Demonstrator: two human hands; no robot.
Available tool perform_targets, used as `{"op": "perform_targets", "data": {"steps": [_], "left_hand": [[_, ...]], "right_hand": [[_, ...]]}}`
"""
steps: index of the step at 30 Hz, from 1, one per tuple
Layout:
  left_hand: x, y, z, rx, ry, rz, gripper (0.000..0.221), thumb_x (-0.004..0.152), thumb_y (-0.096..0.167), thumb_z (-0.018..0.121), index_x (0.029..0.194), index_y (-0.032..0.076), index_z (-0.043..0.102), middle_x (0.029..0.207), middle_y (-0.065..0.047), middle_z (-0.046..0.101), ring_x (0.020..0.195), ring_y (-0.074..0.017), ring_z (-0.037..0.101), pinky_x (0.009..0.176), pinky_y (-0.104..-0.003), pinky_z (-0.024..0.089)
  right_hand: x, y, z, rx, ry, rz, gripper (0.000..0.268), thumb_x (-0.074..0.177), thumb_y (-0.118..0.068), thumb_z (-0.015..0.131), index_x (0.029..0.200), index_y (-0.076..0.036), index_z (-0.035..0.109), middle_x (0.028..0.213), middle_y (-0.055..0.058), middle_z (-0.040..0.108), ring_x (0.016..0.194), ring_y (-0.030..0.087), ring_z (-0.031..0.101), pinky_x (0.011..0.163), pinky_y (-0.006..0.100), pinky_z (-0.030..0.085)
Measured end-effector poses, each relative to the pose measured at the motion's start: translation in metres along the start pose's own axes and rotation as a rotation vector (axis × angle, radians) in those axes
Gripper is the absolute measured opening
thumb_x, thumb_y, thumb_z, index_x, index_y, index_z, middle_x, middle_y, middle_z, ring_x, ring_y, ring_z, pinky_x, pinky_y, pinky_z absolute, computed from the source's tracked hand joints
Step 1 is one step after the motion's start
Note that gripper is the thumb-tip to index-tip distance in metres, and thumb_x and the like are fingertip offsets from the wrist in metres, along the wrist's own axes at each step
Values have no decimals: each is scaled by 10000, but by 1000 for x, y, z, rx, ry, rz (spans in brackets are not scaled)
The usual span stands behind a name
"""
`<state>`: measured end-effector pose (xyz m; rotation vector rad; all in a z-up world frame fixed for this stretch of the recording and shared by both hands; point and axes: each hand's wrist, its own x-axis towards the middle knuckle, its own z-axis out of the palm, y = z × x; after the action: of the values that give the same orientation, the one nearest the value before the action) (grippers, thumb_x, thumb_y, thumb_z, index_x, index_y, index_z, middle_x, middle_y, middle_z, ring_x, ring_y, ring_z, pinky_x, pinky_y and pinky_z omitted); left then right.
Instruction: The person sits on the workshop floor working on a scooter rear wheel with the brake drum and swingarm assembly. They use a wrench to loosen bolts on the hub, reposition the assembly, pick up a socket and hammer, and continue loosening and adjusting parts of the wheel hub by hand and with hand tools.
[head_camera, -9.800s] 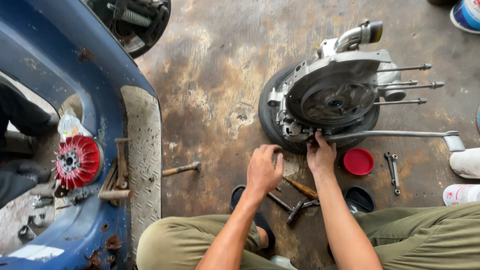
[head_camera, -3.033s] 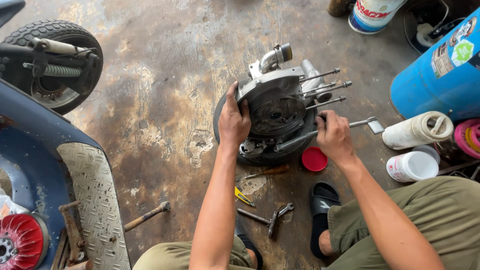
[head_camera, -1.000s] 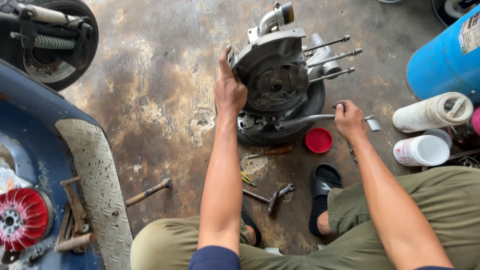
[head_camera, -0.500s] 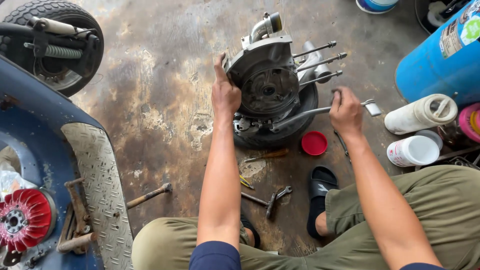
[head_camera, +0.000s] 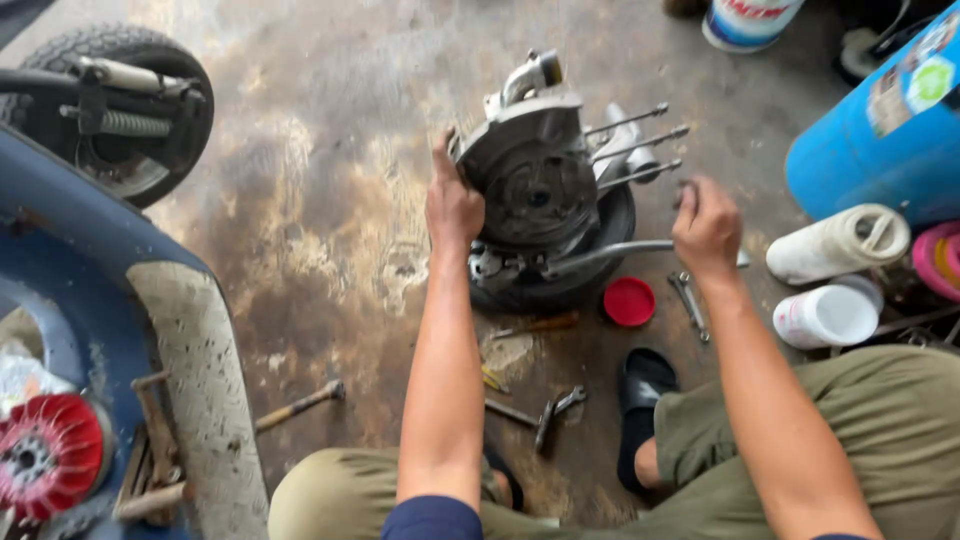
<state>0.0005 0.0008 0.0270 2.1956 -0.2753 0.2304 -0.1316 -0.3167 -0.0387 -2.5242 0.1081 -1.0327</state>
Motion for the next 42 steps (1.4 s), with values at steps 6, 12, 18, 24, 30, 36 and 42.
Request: {"op": "perform_targets", "data": {"steps": [6, 12, 18, 24, 30, 36, 42], "left_hand": [[9, -8, 11, -48, 26, -26, 591, 1064, 34, 367, 1534, 379, 269, 999, -275, 722, 792, -462, 730, 664, -533, 558], [14, -13, 19, 135, 10, -82, 675, 1059, 25, 450, 1526, 390, 126, 745, -120, 754, 573, -309, 710, 468, -536, 492], [11, -19, 19, -18, 52, 13, 599, 1049, 36, 371, 1553, 341, 256, 770, -201, 647, 574, -409, 631, 553, -481, 448], [10, -22, 16, 2, 49, -26, 650, 1032, 25, 402, 1554, 382, 250, 818, -192, 694, 630, -393, 692, 597, -478, 503], [7, -14, 25, -49, 43, -28, 665, 1022, -13, 401, 1545, 376, 264, 838, -225, 695, 660, -436, 702, 596, -500, 499], [6, -19, 14, -5, 37, 15, 629, 1033, 4, 377, 1568, 315, 264, 780, -226, 640, 600, -410, 628, 580, -481, 437], [7, -19, 15, 10, 40, -23, 633, 1030, 28, 403, 1548, 366, 268, 815, -203, 679, 650, -426, 677, 596, -502, 479]], "right_hand": [[-63, 26, 38, 50, -163, 316, 226, 1126, -156, 515, 1118, -9, 687, 800, 181, 698, 752, 428, 694, 661, 515, 525], [-170, 109, 106, 189, -538, 744, 299, 1048, -218, 536, 1076, 23, 712, 924, 207, 724, 780, 363, 647, 748, 451, 517], [-30, 1, 13, 128, -41, 250, 187, 1144, -73, 530, 1131, 3, 700, 818, 160, 724, 805, 392, 720, 704, 465, 543], [-6, -44, 4, 87, -9, 84, 205, 1141, -61, 513, 1122, 61, 677, 840, 244, 690, 792, 485, 669, 704, 529, 528], [-122, 43, 68, 129, -331, 649, 300, 1112, -211, 524, 1159, 31, 695, 889, 271, 704, 866, 515, 677, 713, 598, 506], [-14, -26, -4, 141, -46, 180, 173, 1120, -41, 556, 1137, 34, 710, 827, 199, 715, 800, 448, 700, 711, 493, 538], [12, -38, -11, 81, 15, 66, 176, 1126, -39, 542, 1133, 52, 693, 854, 228, 699, 798, 482, 673, 716, 521, 529]]}}
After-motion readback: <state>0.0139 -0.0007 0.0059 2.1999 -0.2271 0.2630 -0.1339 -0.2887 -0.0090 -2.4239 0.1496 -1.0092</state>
